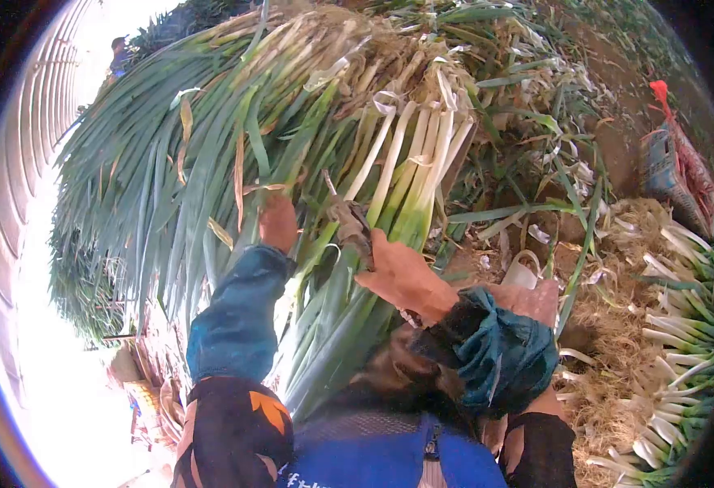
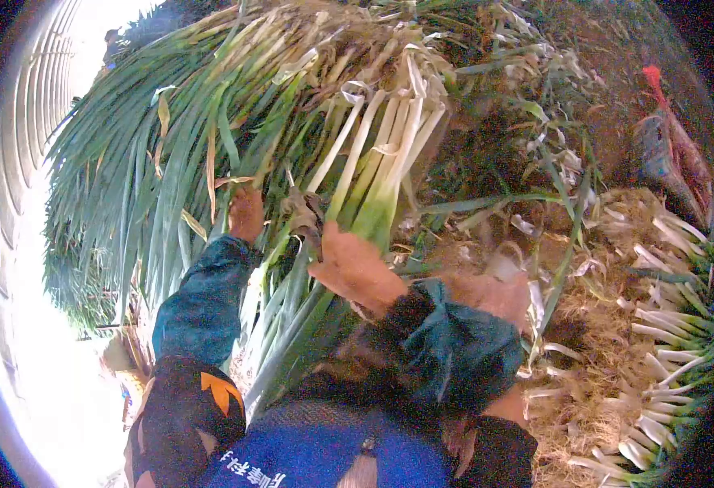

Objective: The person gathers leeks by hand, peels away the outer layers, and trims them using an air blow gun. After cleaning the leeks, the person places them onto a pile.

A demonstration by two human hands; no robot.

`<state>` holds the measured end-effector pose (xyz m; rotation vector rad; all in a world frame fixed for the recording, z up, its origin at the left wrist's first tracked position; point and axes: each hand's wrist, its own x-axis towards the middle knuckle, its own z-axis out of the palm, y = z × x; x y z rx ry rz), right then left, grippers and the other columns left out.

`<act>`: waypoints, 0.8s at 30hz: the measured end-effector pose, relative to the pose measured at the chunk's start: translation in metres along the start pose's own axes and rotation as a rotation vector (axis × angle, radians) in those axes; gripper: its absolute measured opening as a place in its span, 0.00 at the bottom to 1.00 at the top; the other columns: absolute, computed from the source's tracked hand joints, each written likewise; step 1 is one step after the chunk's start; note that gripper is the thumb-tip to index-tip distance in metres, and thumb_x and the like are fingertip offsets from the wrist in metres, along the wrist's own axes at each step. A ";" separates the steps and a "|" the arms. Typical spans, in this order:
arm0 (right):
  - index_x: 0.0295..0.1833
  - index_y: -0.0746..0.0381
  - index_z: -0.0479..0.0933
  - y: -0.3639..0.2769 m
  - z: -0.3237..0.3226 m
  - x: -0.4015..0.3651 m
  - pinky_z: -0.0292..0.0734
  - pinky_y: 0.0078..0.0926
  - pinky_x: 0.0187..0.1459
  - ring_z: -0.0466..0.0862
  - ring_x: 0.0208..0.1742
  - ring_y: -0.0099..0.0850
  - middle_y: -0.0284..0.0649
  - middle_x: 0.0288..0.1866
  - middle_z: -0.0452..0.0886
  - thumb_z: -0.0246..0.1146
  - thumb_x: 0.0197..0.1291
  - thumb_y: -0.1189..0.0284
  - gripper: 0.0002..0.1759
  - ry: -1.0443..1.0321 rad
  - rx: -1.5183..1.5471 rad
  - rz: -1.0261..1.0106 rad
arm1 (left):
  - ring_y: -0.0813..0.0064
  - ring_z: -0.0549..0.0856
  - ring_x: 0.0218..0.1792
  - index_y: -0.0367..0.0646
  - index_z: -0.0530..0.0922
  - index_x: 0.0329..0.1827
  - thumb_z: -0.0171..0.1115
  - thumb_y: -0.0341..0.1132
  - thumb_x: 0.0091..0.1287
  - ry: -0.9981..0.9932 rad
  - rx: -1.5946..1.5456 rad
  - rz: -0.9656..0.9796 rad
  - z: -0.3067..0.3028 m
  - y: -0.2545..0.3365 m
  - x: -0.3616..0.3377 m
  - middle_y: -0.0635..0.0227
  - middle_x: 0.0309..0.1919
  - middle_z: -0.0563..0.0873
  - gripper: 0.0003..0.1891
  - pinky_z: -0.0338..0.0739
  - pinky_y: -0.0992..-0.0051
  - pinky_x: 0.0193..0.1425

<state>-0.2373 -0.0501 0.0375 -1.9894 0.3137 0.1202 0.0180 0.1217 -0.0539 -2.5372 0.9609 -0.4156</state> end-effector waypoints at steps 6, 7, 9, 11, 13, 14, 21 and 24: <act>0.48 0.74 0.62 0.001 0.003 -0.007 0.73 0.47 0.40 0.78 0.38 0.59 0.63 0.31 0.77 0.62 0.50 0.65 0.28 -0.001 -0.034 -0.006 | 0.50 0.82 0.42 0.32 0.70 0.49 0.54 0.28 0.57 -0.090 -0.168 -0.143 -0.004 -0.011 -0.024 0.46 0.45 0.77 0.17 0.79 0.58 0.42; 0.49 0.74 0.62 0.001 0.006 -0.009 0.73 0.47 0.40 0.78 0.38 0.59 0.63 0.31 0.77 0.62 0.50 0.64 0.28 -0.009 -0.040 -0.013 | 0.49 0.82 0.42 0.32 0.70 0.50 0.55 0.28 0.56 -0.158 -0.195 -0.158 -0.007 -0.014 -0.018 0.45 0.46 0.76 0.18 0.79 0.58 0.42; 0.49 0.74 0.62 -0.001 0.005 -0.013 0.73 0.47 0.41 0.78 0.38 0.59 0.63 0.32 0.77 0.62 0.50 0.64 0.28 -0.029 -0.036 -0.023 | 0.48 0.81 0.42 0.33 0.69 0.50 0.57 0.28 0.55 -0.192 -0.230 -0.173 -0.007 -0.017 -0.018 0.45 0.46 0.76 0.19 0.78 0.56 0.42; 0.48 0.74 0.61 -0.003 0.002 -0.018 0.72 0.47 0.41 0.78 0.39 0.59 0.63 0.32 0.77 0.61 0.50 0.64 0.28 -0.062 -0.021 -0.024 | 0.47 0.81 0.42 0.33 0.69 0.49 0.57 0.28 0.55 -0.131 -0.253 -0.173 -0.007 -0.014 -0.025 0.45 0.44 0.77 0.18 0.77 0.55 0.43; 0.47 0.74 0.61 -0.001 0.000 -0.023 0.72 0.48 0.41 0.77 0.39 0.59 0.63 0.32 0.77 0.61 0.50 0.63 0.28 -0.049 0.002 -0.047 | 0.46 0.81 0.42 0.33 0.69 0.48 0.60 0.30 0.54 -0.116 -0.285 -0.194 -0.010 -0.012 -0.026 0.46 0.43 0.78 0.19 0.76 0.54 0.44; 0.47 0.74 0.61 0.001 -0.001 -0.026 0.71 0.48 0.41 0.77 0.39 0.59 0.63 0.32 0.77 0.61 0.51 0.63 0.28 -0.046 0.011 -0.059 | 0.46 0.81 0.42 0.33 0.69 0.47 0.61 0.31 0.53 -0.110 -0.304 -0.208 -0.014 -0.010 -0.027 0.46 0.42 0.78 0.19 0.76 0.53 0.44; 0.46 0.73 0.61 -0.002 -0.004 -0.037 0.71 0.50 0.40 0.76 0.37 0.60 0.61 0.31 0.76 0.61 0.51 0.62 0.27 -0.004 0.008 -0.103 | 0.46 0.80 0.43 0.36 0.71 0.44 0.68 0.36 0.45 -0.059 -0.464 -0.048 -0.109 0.000 -0.035 0.46 0.39 0.79 0.24 0.74 0.56 0.42; 0.44 0.72 0.62 -0.011 -0.005 -0.043 0.72 0.49 0.39 0.77 0.37 0.59 0.61 0.31 0.77 0.60 0.51 0.63 0.25 -0.065 0.004 -0.068 | 0.47 0.80 0.41 0.36 0.71 0.42 0.69 0.38 0.45 -0.144 -0.484 -0.063 -0.149 0.025 -0.038 0.45 0.39 0.78 0.24 0.74 0.55 0.41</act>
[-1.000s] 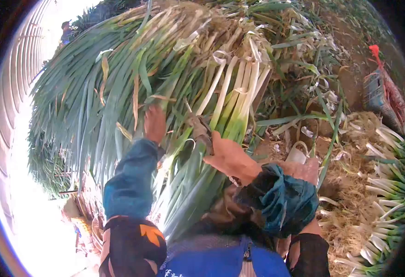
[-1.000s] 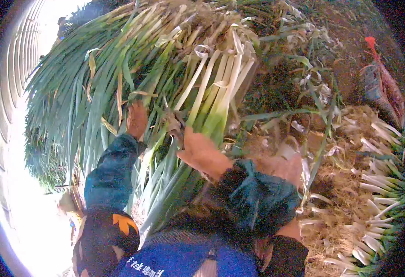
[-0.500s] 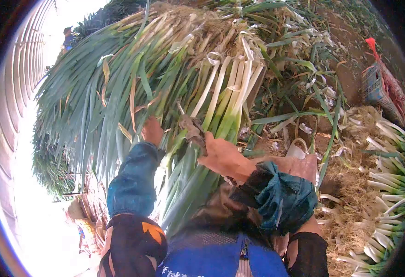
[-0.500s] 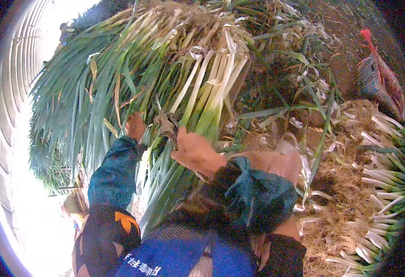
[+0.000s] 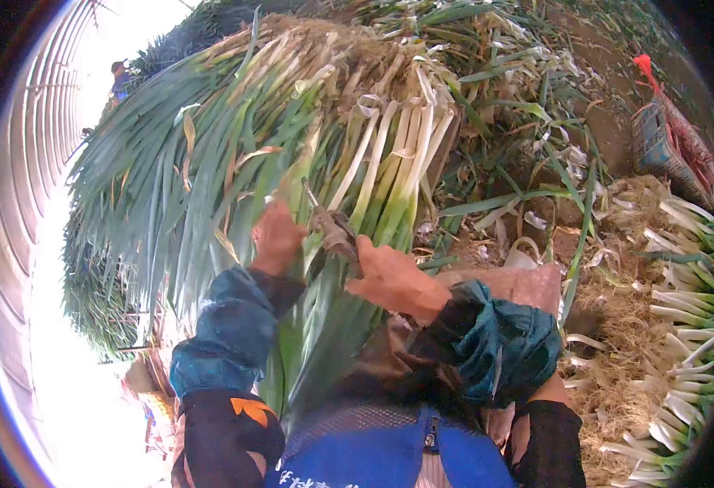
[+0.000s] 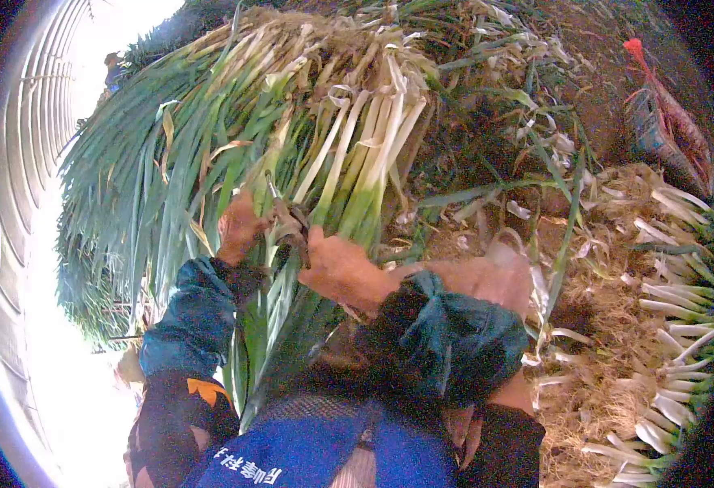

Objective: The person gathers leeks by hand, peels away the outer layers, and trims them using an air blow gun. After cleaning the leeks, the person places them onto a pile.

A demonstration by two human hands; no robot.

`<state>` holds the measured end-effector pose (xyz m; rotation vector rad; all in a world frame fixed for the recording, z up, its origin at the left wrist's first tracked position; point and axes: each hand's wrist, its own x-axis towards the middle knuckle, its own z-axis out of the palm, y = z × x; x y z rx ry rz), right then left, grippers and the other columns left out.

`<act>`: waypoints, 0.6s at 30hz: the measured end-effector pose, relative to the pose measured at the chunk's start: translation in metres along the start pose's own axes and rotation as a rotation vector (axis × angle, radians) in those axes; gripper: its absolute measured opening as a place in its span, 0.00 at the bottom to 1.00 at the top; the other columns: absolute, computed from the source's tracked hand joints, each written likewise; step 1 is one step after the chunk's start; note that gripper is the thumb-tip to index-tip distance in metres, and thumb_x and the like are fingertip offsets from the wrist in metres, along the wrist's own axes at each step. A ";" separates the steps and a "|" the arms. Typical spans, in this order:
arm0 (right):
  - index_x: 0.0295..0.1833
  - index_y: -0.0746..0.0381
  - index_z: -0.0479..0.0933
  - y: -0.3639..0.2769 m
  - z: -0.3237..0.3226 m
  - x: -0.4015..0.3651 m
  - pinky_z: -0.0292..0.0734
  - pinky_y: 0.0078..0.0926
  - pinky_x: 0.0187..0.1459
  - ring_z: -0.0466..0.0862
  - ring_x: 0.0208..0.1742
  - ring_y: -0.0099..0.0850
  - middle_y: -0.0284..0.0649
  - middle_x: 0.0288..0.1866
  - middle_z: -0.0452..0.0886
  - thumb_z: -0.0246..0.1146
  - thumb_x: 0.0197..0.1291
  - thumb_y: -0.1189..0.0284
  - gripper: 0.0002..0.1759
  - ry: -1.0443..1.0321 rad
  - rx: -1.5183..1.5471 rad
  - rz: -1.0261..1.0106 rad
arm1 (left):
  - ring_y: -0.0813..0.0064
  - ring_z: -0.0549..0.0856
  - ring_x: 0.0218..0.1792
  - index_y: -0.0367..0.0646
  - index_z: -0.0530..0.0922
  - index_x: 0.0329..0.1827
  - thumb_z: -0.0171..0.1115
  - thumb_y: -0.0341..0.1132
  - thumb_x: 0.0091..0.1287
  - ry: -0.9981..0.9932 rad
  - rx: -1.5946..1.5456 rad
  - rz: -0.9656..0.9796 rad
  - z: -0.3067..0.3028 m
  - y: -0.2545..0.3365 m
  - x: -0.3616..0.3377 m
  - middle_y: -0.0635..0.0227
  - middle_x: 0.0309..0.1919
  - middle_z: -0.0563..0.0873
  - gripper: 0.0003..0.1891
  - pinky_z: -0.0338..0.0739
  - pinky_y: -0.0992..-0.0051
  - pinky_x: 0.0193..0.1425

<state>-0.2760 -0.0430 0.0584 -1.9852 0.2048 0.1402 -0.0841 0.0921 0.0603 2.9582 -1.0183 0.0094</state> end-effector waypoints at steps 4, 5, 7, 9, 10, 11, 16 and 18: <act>0.44 0.72 0.62 0.016 0.012 0.005 0.73 0.48 0.40 0.78 0.38 0.58 0.61 0.32 0.77 0.61 0.51 0.63 0.25 0.029 0.022 0.027 | 0.48 0.80 0.39 0.36 0.71 0.43 0.72 0.41 0.46 0.015 -0.045 0.071 0.021 0.013 -0.009 0.47 0.39 0.79 0.26 0.74 0.55 0.40; 0.46 0.71 0.62 0.017 0.013 0.005 0.72 0.47 0.41 0.78 0.39 0.58 0.62 0.33 0.77 0.62 0.51 0.62 0.26 0.056 0.025 0.027 | 0.47 0.80 0.40 0.36 0.70 0.44 0.72 0.40 0.46 0.054 0.002 0.045 0.025 0.018 -0.009 0.47 0.39 0.79 0.27 0.74 0.54 0.41; 0.45 0.71 0.63 0.018 0.011 0.004 0.72 0.47 0.40 0.78 0.39 0.57 0.62 0.34 0.77 0.62 0.51 0.63 0.26 0.024 0.054 0.071 | 0.46 0.80 0.40 0.36 0.70 0.44 0.71 0.39 0.47 0.005 -0.002 0.026 0.032 0.017 -0.008 0.46 0.38 0.78 0.25 0.74 0.53 0.41; 0.44 0.72 0.64 0.013 0.007 0.005 0.72 0.46 0.40 0.78 0.39 0.57 0.62 0.34 0.77 0.62 0.50 0.63 0.25 -0.015 0.064 0.107 | 0.46 0.80 0.40 0.36 0.70 0.43 0.70 0.38 0.48 -0.025 -0.028 0.012 0.035 0.016 -0.008 0.45 0.38 0.78 0.24 0.73 0.53 0.41; 0.44 0.72 0.64 0.010 0.008 0.006 0.72 0.45 0.40 0.79 0.39 0.57 0.62 0.34 0.77 0.62 0.50 0.63 0.25 -0.037 0.066 0.123 | 0.46 0.80 0.40 0.36 0.70 0.43 0.69 0.37 0.48 -0.034 -0.047 0.011 0.035 0.015 -0.009 0.45 0.38 0.78 0.23 0.73 0.53 0.41; 0.43 0.72 0.65 0.008 0.010 0.007 0.73 0.45 0.40 0.79 0.40 0.56 0.62 0.35 0.77 0.62 0.50 0.63 0.24 -0.057 0.072 0.139 | 0.46 0.80 0.41 0.36 0.70 0.43 0.68 0.37 0.49 -0.045 -0.064 0.012 0.035 0.014 -0.010 0.44 0.38 0.78 0.22 0.73 0.52 0.41; 0.40 0.72 0.65 0.021 0.009 0.018 0.70 0.43 0.37 0.77 0.34 0.54 0.59 0.29 0.75 0.62 0.49 0.63 0.23 0.030 0.187 0.068 | 0.45 0.79 0.40 0.35 0.71 0.40 0.62 0.34 0.54 0.082 -0.070 0.285 0.055 -0.013 -0.004 0.46 0.39 0.78 0.15 0.73 0.53 0.40; 0.39 0.72 0.65 0.025 0.011 0.019 0.69 0.43 0.35 0.76 0.32 0.53 0.57 0.27 0.74 0.62 0.49 0.62 0.23 0.053 0.208 0.037 | 0.45 0.79 0.39 0.35 0.72 0.38 0.59 0.34 0.55 0.068 -0.026 0.405 0.059 -0.030 0.010 0.48 0.37 0.78 0.12 0.72 0.53 0.40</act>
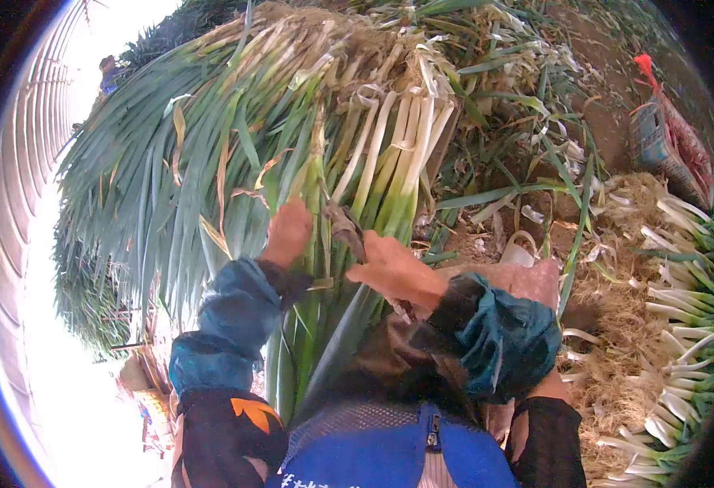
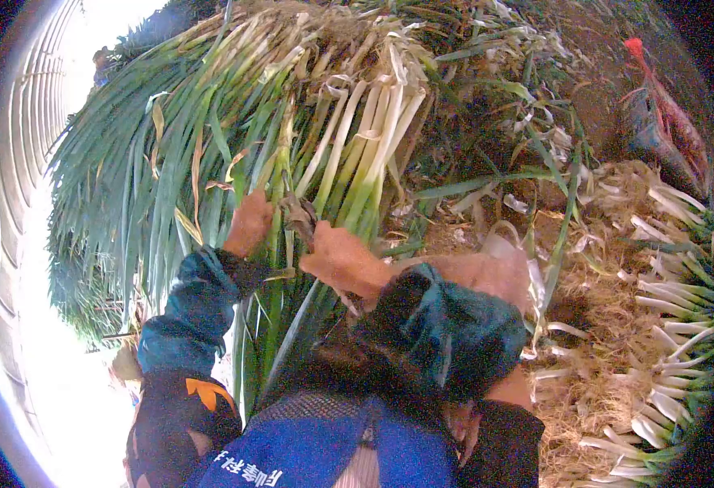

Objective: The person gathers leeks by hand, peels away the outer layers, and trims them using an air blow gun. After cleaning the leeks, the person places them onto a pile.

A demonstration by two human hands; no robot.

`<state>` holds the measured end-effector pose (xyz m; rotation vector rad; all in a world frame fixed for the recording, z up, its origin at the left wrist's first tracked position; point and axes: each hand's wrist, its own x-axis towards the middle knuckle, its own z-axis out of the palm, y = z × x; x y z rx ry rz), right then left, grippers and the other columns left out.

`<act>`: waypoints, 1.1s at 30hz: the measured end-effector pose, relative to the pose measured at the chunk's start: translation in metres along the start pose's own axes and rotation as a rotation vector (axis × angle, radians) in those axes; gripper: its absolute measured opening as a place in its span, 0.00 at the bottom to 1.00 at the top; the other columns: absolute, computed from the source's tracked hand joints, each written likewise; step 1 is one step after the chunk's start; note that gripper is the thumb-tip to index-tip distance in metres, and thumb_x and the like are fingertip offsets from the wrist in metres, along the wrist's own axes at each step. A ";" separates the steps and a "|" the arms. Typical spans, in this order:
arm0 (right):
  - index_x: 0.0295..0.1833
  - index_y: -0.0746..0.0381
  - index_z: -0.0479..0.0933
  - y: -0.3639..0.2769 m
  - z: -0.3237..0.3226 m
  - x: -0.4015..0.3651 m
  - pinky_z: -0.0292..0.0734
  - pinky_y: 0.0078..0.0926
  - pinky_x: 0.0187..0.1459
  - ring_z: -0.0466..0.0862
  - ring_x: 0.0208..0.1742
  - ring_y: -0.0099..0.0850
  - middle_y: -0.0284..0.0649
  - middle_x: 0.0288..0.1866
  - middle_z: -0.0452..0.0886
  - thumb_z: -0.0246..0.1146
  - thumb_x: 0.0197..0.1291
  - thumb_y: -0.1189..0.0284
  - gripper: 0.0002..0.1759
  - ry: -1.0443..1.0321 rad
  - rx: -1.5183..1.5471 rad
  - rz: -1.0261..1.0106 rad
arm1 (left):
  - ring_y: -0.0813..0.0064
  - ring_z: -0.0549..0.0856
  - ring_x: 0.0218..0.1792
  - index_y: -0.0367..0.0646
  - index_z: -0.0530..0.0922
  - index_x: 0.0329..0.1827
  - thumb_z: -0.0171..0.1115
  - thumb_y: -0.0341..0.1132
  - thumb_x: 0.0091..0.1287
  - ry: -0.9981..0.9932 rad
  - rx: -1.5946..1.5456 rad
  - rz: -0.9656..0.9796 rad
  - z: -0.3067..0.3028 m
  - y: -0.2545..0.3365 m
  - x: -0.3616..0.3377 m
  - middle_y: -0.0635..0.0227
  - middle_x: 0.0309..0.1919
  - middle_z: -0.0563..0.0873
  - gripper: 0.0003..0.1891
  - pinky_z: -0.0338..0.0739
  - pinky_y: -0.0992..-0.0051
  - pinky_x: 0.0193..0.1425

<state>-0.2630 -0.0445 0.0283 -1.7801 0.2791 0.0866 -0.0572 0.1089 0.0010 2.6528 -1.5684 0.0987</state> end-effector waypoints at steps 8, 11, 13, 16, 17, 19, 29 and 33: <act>0.36 0.74 0.66 -0.004 -0.011 -0.001 0.69 0.48 0.30 0.77 0.27 0.55 0.59 0.24 0.75 0.59 0.51 0.62 0.22 0.075 -0.061 0.002 | 0.52 0.78 0.38 0.37 0.79 0.34 0.58 0.39 0.56 -0.395 0.079 -0.138 0.018 -0.051 0.067 0.53 0.35 0.80 0.12 0.72 0.56 0.42; 0.38 0.72 0.64 -0.015 -0.011 0.000 0.69 0.45 0.34 0.76 0.31 0.53 0.56 0.24 0.73 0.61 0.51 0.64 0.22 -0.009 -0.049 0.078 | 0.51 0.79 0.29 0.35 0.81 0.31 0.59 0.43 0.55 0.033 -0.165 0.609 0.023 -0.074 0.064 0.50 0.27 0.81 0.16 0.74 0.60 0.38; 0.36 0.74 0.65 -0.010 0.001 0.000 0.71 0.48 0.34 0.78 0.31 0.56 0.58 0.24 0.75 0.59 0.51 0.64 0.21 0.049 -0.107 0.013 | 0.55 0.79 0.29 0.35 0.81 0.36 0.63 0.41 0.51 -0.220 -0.313 -0.016 0.034 -0.068 0.065 0.53 0.27 0.81 0.17 0.74 0.61 0.39; 0.37 0.74 0.66 -0.019 -0.004 -0.002 0.73 0.50 0.37 0.79 0.33 0.58 0.60 0.27 0.77 0.58 0.51 0.65 0.21 -0.020 -0.082 0.051 | 0.55 0.80 0.34 0.35 0.80 0.37 0.69 0.40 0.45 -0.237 -0.576 -0.443 0.024 -0.038 0.064 0.53 0.29 0.82 0.20 0.74 0.60 0.42; 0.38 0.74 0.66 -0.023 -0.006 -0.004 0.74 0.49 0.38 0.79 0.35 0.58 0.60 0.28 0.78 0.58 0.51 0.65 0.21 -0.073 -0.049 0.087 | 0.51 0.79 0.38 0.35 0.80 0.38 0.69 0.41 0.45 -0.224 -0.477 -0.435 0.020 -0.033 0.063 0.50 0.32 0.81 0.21 0.73 0.58 0.44; 0.42 0.75 0.64 -0.012 0.000 0.004 0.74 0.47 0.36 0.79 0.34 0.56 0.62 0.29 0.77 0.60 0.52 0.65 0.23 0.027 -0.132 0.046 | 0.47 0.78 0.45 0.36 0.77 0.42 0.68 0.40 0.46 -0.150 -0.108 -0.385 0.011 -0.020 0.057 0.46 0.38 0.79 0.22 0.71 0.54 0.46; 0.40 0.75 0.62 0.004 -0.006 0.029 0.73 0.47 0.36 0.78 0.35 0.58 0.61 0.26 0.76 0.59 0.51 0.65 0.23 0.196 -0.122 -0.029 | 0.50 0.80 0.42 0.35 0.76 0.42 0.67 0.41 0.46 -0.330 -0.204 -0.286 -0.017 0.010 -0.035 0.47 0.38 0.80 0.23 0.74 0.59 0.45; 0.41 0.75 0.62 0.006 -0.001 0.029 0.74 0.47 0.37 0.78 0.34 0.58 0.62 0.27 0.76 0.58 0.50 0.66 0.23 0.179 -0.216 -0.018 | 0.56 0.83 0.35 0.32 0.78 0.40 0.66 0.41 0.46 -0.350 -0.520 -0.484 -0.042 0.037 -0.055 0.49 0.31 0.83 0.22 0.76 0.64 0.39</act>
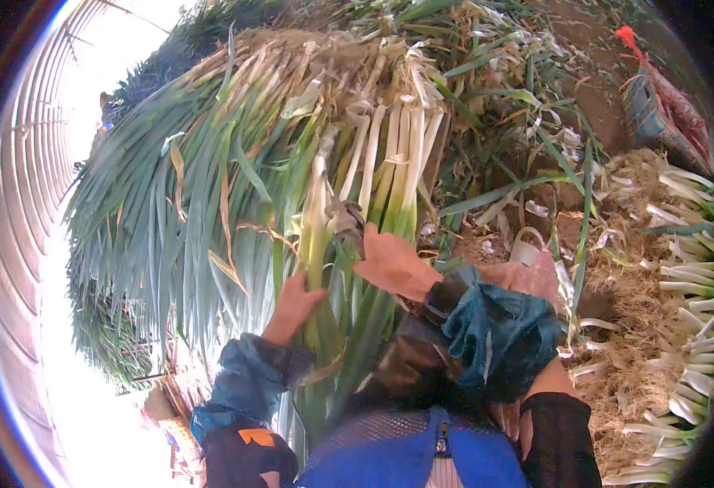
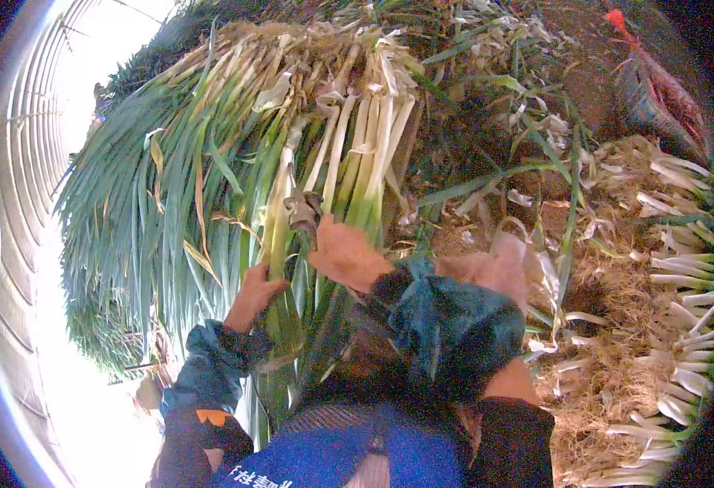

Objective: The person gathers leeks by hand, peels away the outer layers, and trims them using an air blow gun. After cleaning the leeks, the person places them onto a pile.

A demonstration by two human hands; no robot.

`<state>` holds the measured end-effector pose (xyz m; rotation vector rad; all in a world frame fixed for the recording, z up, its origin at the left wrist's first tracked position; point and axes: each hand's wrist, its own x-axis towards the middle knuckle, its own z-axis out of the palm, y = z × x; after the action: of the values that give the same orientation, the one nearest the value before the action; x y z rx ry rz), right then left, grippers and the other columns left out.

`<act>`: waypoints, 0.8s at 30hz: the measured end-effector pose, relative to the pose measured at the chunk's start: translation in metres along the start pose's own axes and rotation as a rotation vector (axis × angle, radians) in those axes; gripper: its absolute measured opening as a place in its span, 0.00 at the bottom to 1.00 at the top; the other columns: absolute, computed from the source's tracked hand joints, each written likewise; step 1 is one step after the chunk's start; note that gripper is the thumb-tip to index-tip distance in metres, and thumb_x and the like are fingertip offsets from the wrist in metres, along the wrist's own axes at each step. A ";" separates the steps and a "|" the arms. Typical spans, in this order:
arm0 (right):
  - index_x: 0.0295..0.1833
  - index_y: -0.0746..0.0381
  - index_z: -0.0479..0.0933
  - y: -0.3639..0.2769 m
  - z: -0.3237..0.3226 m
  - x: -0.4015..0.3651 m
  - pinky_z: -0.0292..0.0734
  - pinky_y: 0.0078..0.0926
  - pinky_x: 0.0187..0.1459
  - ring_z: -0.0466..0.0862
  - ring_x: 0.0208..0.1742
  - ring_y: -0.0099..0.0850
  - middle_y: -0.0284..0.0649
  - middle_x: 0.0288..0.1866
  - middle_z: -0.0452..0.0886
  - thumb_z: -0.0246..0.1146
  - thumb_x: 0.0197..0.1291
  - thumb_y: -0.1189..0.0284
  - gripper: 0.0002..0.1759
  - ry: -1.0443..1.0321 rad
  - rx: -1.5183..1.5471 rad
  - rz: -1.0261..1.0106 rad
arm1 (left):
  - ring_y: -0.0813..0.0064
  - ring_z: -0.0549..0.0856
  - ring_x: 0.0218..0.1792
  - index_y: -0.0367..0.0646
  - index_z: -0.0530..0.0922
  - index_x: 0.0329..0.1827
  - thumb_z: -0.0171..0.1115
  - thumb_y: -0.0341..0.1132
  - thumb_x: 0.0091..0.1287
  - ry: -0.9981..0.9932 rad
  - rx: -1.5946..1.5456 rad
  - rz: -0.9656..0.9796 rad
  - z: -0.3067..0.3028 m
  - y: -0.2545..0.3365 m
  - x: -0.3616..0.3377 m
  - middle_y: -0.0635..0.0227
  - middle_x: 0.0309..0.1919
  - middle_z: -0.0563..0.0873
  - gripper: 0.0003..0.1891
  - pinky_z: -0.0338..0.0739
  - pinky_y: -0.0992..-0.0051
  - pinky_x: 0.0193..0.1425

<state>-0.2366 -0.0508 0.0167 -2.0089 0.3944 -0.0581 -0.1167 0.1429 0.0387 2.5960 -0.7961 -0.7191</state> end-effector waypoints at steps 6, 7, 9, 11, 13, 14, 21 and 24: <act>0.44 0.76 0.63 -0.002 0.000 -0.010 0.74 0.48 0.38 0.79 0.36 0.58 0.62 0.30 0.77 0.58 0.51 0.66 0.24 -0.028 -0.021 -0.012 | 0.68 0.82 0.31 0.30 0.77 0.43 0.65 0.37 0.48 -0.085 -0.281 -0.084 0.003 0.003 -0.029 0.55 0.28 0.82 0.22 0.75 0.69 0.37; 0.44 0.76 0.63 0.004 0.004 -0.004 0.74 0.48 0.38 0.79 0.36 0.58 0.62 0.30 0.78 0.58 0.51 0.66 0.24 0.002 0.002 -0.007 | 0.69 0.82 0.32 0.30 0.77 0.44 0.64 0.36 0.48 -0.084 -0.285 -0.094 -0.001 0.015 -0.038 0.55 0.29 0.82 0.22 0.75 0.70 0.37; 0.45 0.76 0.63 0.008 -0.001 0.002 0.75 0.48 0.38 0.79 0.37 0.57 0.62 0.31 0.78 0.59 0.51 0.66 0.24 0.054 0.000 0.019 | 0.70 0.81 0.33 0.30 0.75 0.47 0.64 0.35 0.48 -0.084 -0.278 -0.092 -0.006 0.024 -0.043 0.56 0.31 0.82 0.24 0.75 0.70 0.38; 0.45 0.76 0.64 0.009 -0.009 0.006 0.76 0.48 0.38 0.80 0.37 0.57 0.63 0.33 0.78 0.60 0.51 0.67 0.24 0.104 -0.050 0.060 | 0.69 0.81 0.34 0.29 0.73 0.52 0.63 0.34 0.49 -0.088 -0.254 -0.063 -0.011 0.023 -0.041 0.55 0.33 0.82 0.26 0.75 0.70 0.39; 0.47 0.74 0.63 0.000 -0.014 0.001 0.76 0.49 0.39 0.80 0.37 0.57 0.63 0.33 0.78 0.60 0.51 0.68 0.24 0.073 -0.064 0.123 | 0.68 0.81 0.35 0.29 0.71 0.56 0.63 0.34 0.49 0.012 -0.309 0.070 -0.005 0.021 -0.023 0.53 0.35 0.82 0.29 0.74 0.70 0.41; 0.47 0.74 0.63 -0.005 -0.018 -0.002 0.76 0.49 0.39 0.80 0.37 0.57 0.63 0.33 0.78 0.60 0.51 0.68 0.24 0.059 -0.076 0.154 | 0.67 0.81 0.36 0.29 0.69 0.58 0.63 0.34 0.49 0.065 -0.340 0.139 -0.004 0.024 -0.010 0.52 0.36 0.81 0.31 0.74 0.69 0.42; 0.52 0.74 0.61 -0.005 -0.026 -0.019 0.74 0.47 0.38 0.79 0.36 0.57 0.61 0.29 0.78 0.62 0.50 0.65 0.30 0.109 -0.067 0.071 | 0.60 0.81 0.44 0.31 0.65 0.63 0.64 0.35 0.48 0.170 -0.086 0.337 -0.007 0.060 0.096 0.46 0.42 0.80 0.36 0.73 0.68 0.49; 0.53 0.74 0.62 0.002 -0.023 -0.018 0.74 0.47 0.39 0.79 0.37 0.57 0.62 0.31 0.78 0.62 0.50 0.65 0.30 0.125 -0.033 0.060 | 0.58 0.79 0.49 0.32 0.65 0.64 0.64 0.35 0.48 0.095 -0.056 0.281 -0.005 0.061 0.101 0.44 0.47 0.78 0.37 0.71 0.67 0.54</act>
<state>-0.2591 -0.0660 0.0275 -2.0308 0.5380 -0.1406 -0.0676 0.0356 0.0323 2.3816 -1.0657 -0.5231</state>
